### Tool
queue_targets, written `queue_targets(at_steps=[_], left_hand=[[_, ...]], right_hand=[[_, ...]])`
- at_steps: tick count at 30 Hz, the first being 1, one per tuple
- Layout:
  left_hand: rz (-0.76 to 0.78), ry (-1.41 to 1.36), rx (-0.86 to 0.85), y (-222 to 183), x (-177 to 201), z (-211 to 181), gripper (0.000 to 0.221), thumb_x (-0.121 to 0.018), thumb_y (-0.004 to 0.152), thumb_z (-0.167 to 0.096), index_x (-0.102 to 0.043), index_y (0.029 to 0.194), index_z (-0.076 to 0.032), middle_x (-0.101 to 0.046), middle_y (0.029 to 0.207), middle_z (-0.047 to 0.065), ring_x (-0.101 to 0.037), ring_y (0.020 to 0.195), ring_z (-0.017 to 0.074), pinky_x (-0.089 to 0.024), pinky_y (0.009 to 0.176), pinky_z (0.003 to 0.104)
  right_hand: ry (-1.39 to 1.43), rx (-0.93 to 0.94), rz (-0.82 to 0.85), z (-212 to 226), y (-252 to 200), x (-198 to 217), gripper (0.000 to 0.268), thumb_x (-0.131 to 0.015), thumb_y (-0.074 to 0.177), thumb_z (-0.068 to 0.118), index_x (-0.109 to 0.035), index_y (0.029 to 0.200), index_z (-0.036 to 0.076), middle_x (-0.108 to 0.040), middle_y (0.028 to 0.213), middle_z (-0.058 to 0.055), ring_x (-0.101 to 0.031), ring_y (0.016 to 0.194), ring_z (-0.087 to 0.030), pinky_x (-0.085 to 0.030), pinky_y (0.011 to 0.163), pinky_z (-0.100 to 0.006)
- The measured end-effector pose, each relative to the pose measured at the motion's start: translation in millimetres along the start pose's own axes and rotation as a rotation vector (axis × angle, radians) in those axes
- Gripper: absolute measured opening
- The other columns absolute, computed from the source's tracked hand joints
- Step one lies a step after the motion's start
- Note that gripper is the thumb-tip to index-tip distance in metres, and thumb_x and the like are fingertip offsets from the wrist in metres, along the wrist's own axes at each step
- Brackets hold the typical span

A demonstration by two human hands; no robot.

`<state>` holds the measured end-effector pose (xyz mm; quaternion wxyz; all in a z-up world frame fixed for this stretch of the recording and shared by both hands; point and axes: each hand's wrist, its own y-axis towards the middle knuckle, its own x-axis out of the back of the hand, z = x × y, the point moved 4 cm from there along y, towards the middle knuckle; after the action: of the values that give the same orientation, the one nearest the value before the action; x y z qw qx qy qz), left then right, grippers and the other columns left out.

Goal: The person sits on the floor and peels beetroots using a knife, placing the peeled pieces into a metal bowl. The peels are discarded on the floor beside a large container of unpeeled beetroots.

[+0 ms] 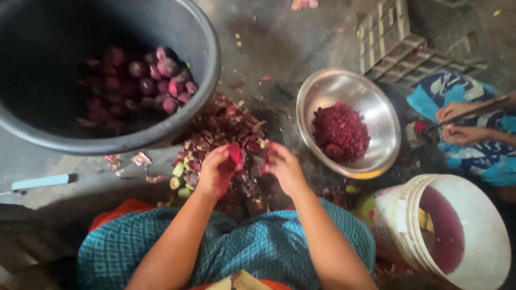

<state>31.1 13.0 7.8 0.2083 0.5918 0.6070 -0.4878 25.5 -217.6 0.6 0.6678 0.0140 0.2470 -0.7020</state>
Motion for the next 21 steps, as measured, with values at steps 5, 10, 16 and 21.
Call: queue_targets(at_steps=[5,10,16,21], left_hand=[[-0.036,0.098,0.106,-27,-9,-1,0.014,-0.07,0.091,-0.006,-0.063,0.102,-0.012,-0.071,0.092,0.003,-0.073,0.085,0.0226,-0.06,0.072,0.041],[0.045,0.567,0.024,-38,-6,18,0.042,-0.078,0.084,-0.004,-0.066,0.123,-0.006,-0.076,0.099,0.006,-0.072,0.084,0.0154,-0.061,0.075,0.035],[0.066,1.096,-0.125,-39,-16,18,0.046,-0.084,0.082,-0.014,-0.072,0.126,-0.006,-0.078,0.094,0.011,-0.069,0.079,0.0134,-0.057,0.072,0.03],[0.109,1.406,-0.456,-44,-44,-3,0.035,-0.081,0.083,-0.018,-0.075,0.116,-0.006,-0.075,0.097,0.014,-0.075,0.079,0.0221,-0.058,0.073,0.034]], right_hand=[[-0.067,-0.139,0.069,7,-33,-12,0.038,-0.06,0.09,-0.004,-0.062,0.129,-0.003,-0.068,0.115,-0.013,-0.069,0.098,-0.023,-0.058,0.085,-0.038],[-0.081,-0.036,0.112,6,-41,-27,0.041,-0.061,0.088,-0.007,-0.058,0.129,-0.006,-0.069,0.115,-0.012,-0.07,0.105,-0.023,-0.06,0.095,-0.039],[-0.081,0.086,0.188,6,-43,-34,0.04,-0.064,0.089,-0.008,-0.061,0.129,-0.007,-0.073,0.112,-0.013,-0.071,0.104,-0.023,-0.057,0.095,-0.035],[-0.499,0.235,0.096,18,-44,-46,0.037,-0.071,0.084,-0.004,-0.07,0.121,-0.002,-0.076,0.11,-0.009,-0.072,0.098,-0.017,-0.056,0.089,-0.029]])
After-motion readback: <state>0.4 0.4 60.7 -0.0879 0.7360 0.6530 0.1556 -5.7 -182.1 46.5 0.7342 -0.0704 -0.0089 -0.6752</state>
